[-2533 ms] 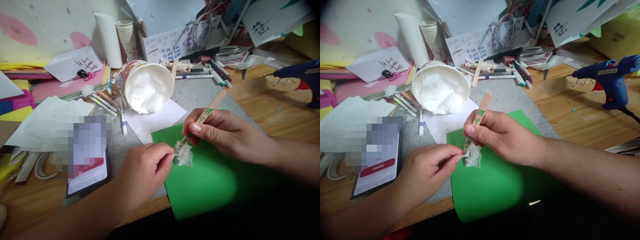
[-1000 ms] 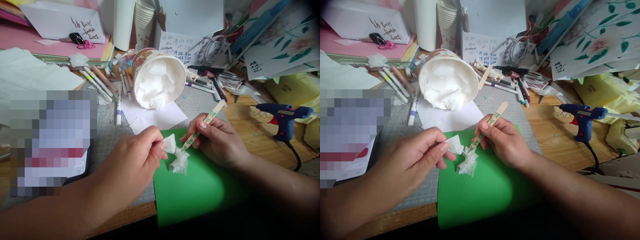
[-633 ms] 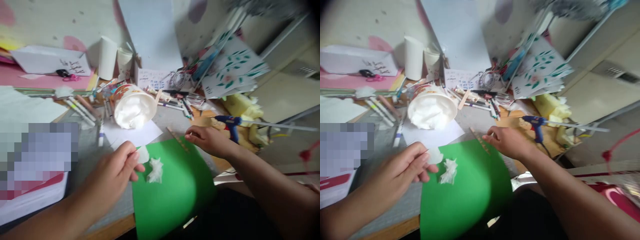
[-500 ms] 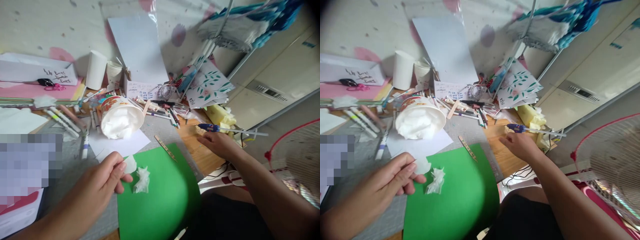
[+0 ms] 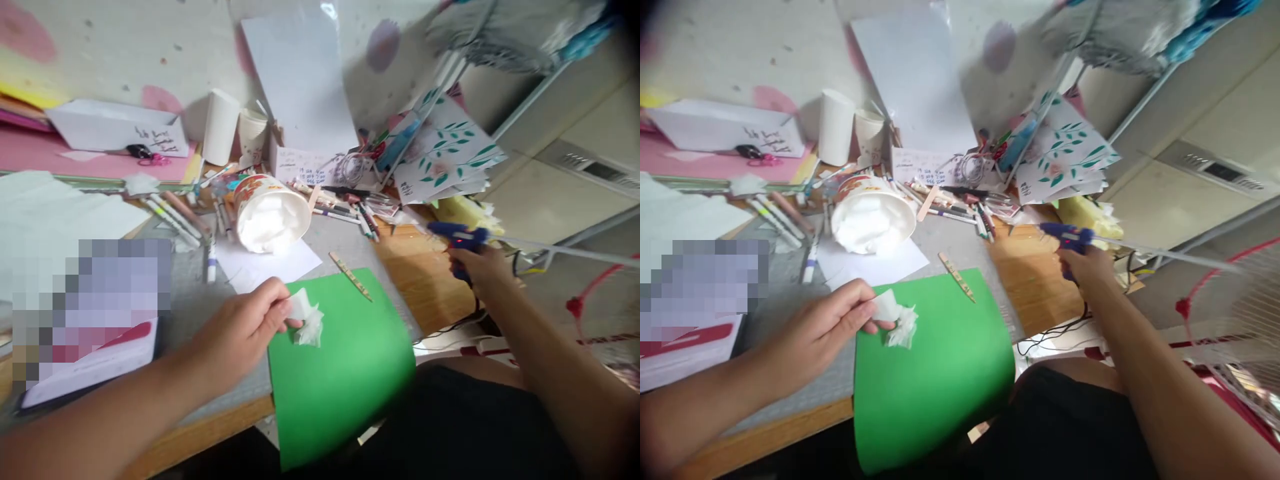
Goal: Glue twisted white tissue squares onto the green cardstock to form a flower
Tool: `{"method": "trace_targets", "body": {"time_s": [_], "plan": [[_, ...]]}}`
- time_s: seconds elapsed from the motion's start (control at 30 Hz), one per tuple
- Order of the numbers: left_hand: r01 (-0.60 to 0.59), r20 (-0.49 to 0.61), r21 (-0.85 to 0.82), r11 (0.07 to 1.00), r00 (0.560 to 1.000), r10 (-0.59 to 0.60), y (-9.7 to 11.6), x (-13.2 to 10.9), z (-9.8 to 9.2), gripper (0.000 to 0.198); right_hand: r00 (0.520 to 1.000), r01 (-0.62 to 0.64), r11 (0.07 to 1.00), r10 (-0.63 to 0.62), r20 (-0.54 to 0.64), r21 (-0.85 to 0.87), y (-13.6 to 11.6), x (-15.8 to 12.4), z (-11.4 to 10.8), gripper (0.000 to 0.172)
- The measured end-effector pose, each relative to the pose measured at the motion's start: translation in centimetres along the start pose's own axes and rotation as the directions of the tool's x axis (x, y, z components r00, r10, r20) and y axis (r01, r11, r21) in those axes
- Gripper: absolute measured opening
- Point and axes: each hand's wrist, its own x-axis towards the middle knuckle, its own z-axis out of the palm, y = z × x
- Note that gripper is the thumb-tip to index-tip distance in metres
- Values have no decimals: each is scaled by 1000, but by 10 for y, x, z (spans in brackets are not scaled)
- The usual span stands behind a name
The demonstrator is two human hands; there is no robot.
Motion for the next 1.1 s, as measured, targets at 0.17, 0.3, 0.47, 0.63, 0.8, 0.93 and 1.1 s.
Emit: {"method": "trace_targets", "body": {"time_s": [0.17,0.3,0.47,0.63,0.8,0.93,1.1], "plan": [[-80,46,59,995,996,78,1,3,0,25,999,17,971,-23,23,239,-50,-42,22,22],[-32,54,36,999,998,30,-2,6,2,24,907,170,977,-206,367,128,-98,-77,47,17],[21,57,38,999,998,-23,-1,11,2,25,649,454,888,-382,658,68,-125,-85,65,8],[89,62,-22,996,994,-87,2,14,1,25,614,513,856,-313,724,-66,-134,-86,73,9],[157,60,-53,986,986,-153,4,17,0,25,605,565,812,-288,742,-146,-138,-84,73,13],[142,64,-22,990,988,-140,5,17,-1,27,573,638,756,-340,746,-147,-136,-81,76,13],[170,51,17,985,984,-170,7,16,-2,27,557,673,727,-378,739,-135,-135,-81,81,14]]}}
